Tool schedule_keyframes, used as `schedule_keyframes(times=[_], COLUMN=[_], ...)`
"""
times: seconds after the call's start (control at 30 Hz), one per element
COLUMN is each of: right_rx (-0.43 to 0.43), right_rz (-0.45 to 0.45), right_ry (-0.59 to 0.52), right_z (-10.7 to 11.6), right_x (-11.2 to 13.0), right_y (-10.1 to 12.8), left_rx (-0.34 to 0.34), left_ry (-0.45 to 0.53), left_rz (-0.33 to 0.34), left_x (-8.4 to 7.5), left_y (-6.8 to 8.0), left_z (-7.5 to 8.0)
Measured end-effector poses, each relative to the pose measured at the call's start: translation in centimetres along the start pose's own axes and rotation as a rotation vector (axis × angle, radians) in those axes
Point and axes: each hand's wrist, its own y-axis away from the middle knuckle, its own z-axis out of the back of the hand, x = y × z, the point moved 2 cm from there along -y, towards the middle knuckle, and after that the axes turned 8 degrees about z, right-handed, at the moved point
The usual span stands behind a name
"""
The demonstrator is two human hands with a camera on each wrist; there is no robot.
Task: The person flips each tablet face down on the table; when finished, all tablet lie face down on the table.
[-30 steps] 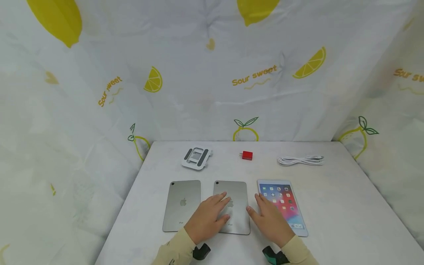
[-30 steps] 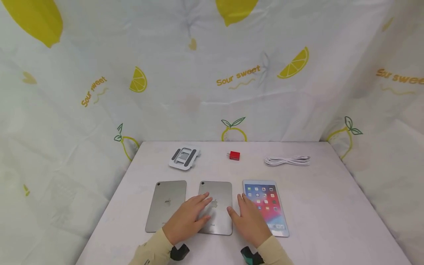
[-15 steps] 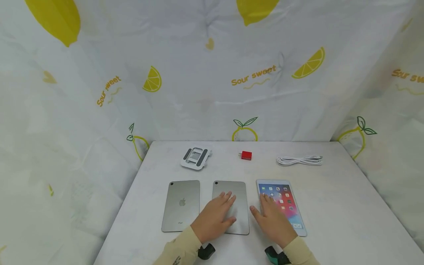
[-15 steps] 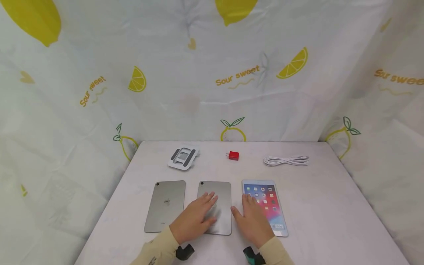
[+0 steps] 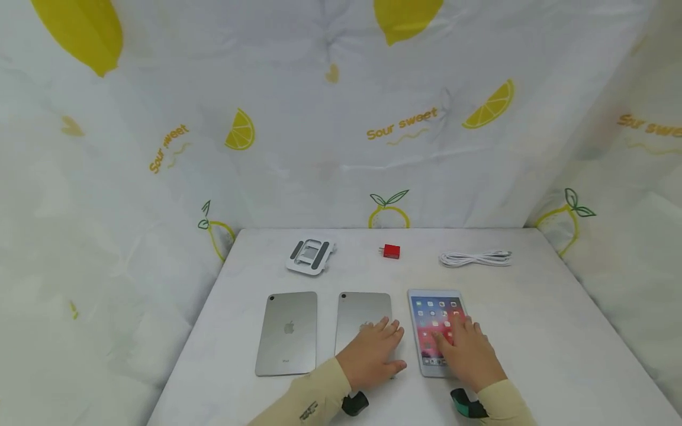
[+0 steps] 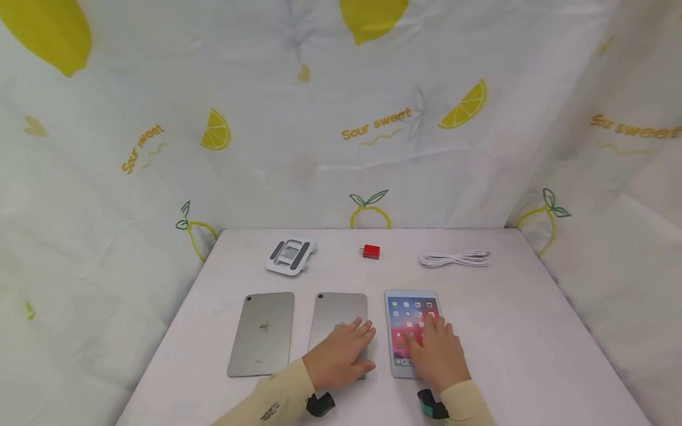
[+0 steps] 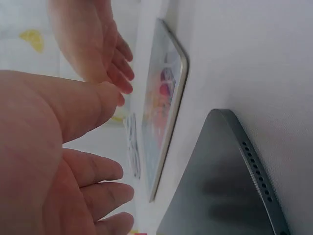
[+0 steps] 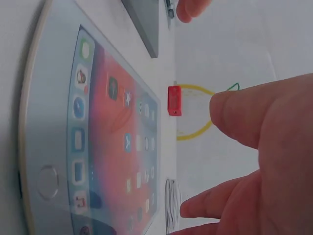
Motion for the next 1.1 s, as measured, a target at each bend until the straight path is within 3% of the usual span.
schedule_keyframes(times=[0.17,0.47,0.77,1.0,1.1], right_rx=[0.064,0.092,0.065,0.004,-0.029], right_rz=[-0.091,-0.163,-0.158,-0.132,-0.164], right_ry=[-0.023,-0.108,-0.142,-0.143,-0.164], right_z=[-0.3,-0.5,-0.3,-0.6,-0.7], right_x=[-1.5,-1.6,-1.5,-1.5,-1.5], right_y=[0.3,0.8,1.3,0.9,0.5], left_rx=[0.071,0.104,0.129,0.111,0.114], left_ry=[-0.066,-0.076,-0.051,-0.095,-0.120], left_rz=[0.013,-0.004,0.006,-0.001,-0.007], left_x=[-1.3,-2.1,-2.7,-3.1,-3.0], left_y=[-0.8,-2.3,-2.4,-2.5,-2.6], left_z=[-0.3,-1.5,-1.9,-1.9,-1.9])
